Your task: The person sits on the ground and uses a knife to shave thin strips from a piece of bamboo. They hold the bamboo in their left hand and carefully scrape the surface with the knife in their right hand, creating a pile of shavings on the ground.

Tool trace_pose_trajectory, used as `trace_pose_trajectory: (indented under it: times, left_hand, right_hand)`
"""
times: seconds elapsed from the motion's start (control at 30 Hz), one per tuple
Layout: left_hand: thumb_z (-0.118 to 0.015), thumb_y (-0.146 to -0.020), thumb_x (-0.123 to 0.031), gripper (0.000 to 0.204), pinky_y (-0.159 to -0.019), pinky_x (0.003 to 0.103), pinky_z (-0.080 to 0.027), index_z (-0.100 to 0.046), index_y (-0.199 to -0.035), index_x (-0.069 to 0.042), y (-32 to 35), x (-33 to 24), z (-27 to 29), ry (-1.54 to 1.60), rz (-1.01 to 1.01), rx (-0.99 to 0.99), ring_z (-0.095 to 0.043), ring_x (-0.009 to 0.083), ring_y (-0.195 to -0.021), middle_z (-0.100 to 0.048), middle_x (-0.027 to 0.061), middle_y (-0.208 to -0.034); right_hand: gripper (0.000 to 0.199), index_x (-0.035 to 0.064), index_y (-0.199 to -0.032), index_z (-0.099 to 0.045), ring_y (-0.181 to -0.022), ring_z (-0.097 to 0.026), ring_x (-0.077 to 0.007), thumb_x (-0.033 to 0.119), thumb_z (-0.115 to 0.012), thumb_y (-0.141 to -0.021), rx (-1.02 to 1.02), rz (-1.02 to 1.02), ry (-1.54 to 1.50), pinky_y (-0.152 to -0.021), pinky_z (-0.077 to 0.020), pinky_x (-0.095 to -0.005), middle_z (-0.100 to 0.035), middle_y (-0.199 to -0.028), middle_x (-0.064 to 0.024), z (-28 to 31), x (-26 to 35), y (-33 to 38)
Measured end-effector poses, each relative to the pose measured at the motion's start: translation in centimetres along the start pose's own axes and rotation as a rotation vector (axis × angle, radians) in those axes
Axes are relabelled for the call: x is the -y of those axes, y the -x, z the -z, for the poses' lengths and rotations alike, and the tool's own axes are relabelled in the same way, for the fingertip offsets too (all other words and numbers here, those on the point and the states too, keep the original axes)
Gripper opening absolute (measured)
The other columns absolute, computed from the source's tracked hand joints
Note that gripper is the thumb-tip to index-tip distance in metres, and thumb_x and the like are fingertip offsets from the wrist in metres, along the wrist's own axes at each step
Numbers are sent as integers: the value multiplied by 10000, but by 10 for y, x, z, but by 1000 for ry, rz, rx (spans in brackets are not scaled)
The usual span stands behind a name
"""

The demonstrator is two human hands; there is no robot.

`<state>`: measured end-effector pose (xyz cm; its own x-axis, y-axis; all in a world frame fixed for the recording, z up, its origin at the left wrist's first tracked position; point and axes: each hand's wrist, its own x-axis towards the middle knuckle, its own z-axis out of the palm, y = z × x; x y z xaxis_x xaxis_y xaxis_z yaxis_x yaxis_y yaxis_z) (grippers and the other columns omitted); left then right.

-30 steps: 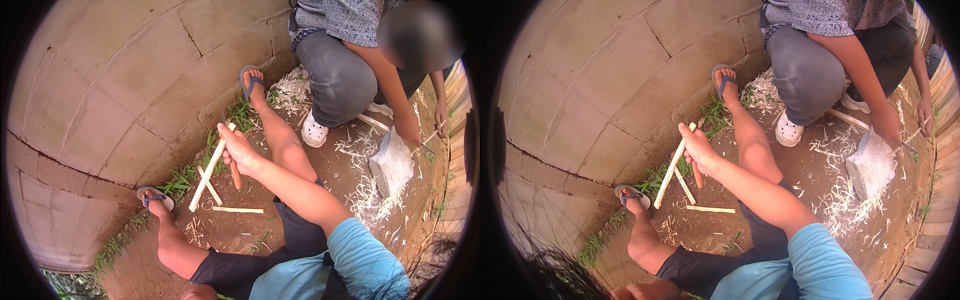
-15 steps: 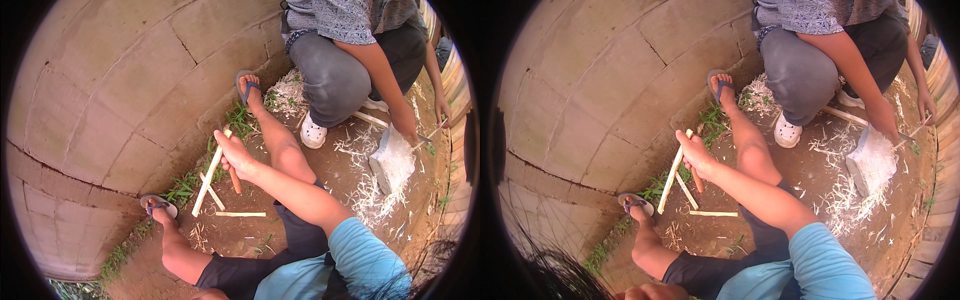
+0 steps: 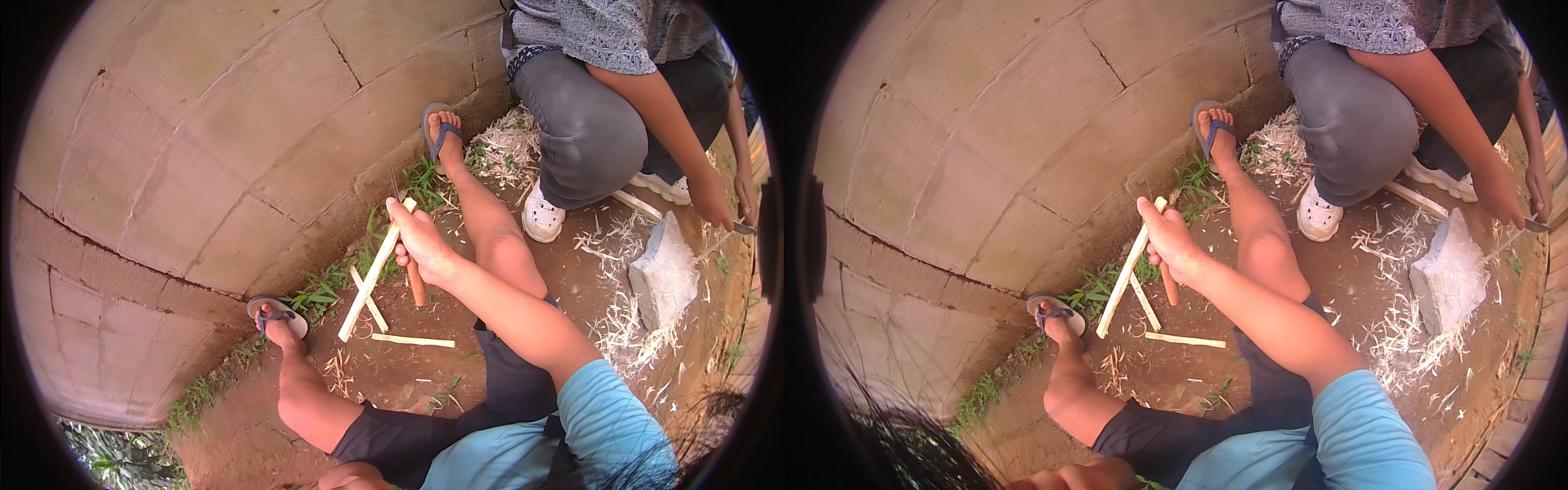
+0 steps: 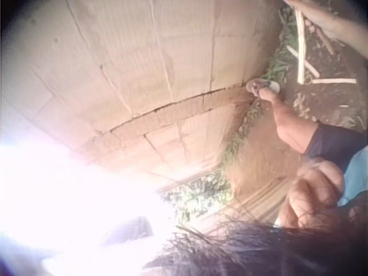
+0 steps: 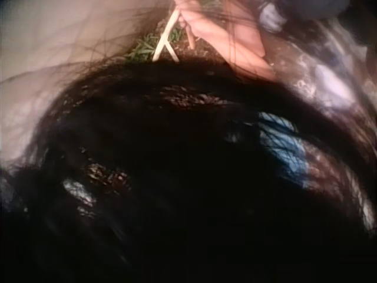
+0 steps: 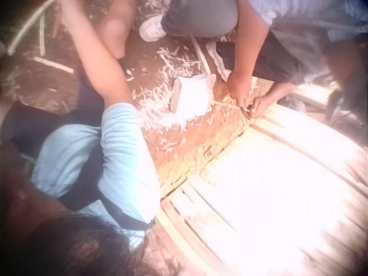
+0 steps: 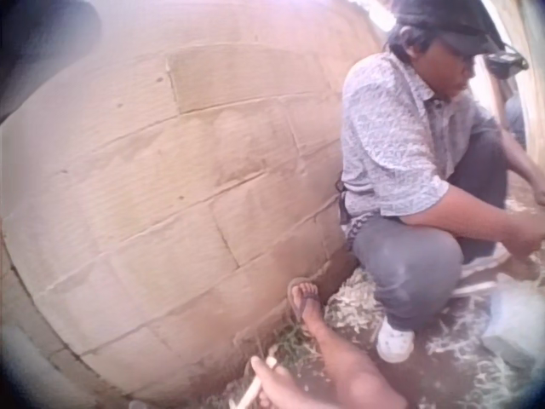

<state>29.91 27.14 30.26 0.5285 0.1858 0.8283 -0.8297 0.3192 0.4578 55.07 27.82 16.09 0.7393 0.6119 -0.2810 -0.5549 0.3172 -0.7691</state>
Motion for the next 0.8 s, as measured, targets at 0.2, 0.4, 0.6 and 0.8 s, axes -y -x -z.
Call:
trace_pose_trajectory:
  times: [0.2,0.4,0.6,0.8]
  left_hand:
    - [-515,-906,-262,169,-599,302,-420,-534,-811,-123,5,-3,-4,-46,9,-60,-510,163,-635,-512,37,-843]
    - [-520,-903,-277,210,-637,305,-439,-533,-800,-95,7,-2,-4,-61,2,-68,-523,186,-686,-496,64,-862]
    - [-524,-901,-291,252,-676,307,-457,-533,-789,-66,8,1,1,-84,-24,-69,-535,209,-736,-479,91,-882]
    - [-538,-898,-275,323,-610,289,-448,-479,-664,-60,5,24,59,-631,190,-478,-540,190,-684,-477,115,-861]
  right_hand:
    - [348,116,-836,-418,-471,-385,-33,434,-518,-938,-15,-7,4,-374,-325,-180,-415,-656,22,-2,1,2]
    - [345,113,-842,-431,-472,-384,-34,433,-516,-939,-2,0,5,-374,-322,-186,-413,-651,24,1,0,1]
    - [346,113,-843,-434,-465,-386,-31,435,-516,-939,-1,19,38,-373,-323,-180,-415,-649,28,-3,0,1]
    - [320,119,-848,-437,-458,-386,-21,412,-533,-936,-1,23,57,-373,-328,-171,-418,-659,29,7,5,3]
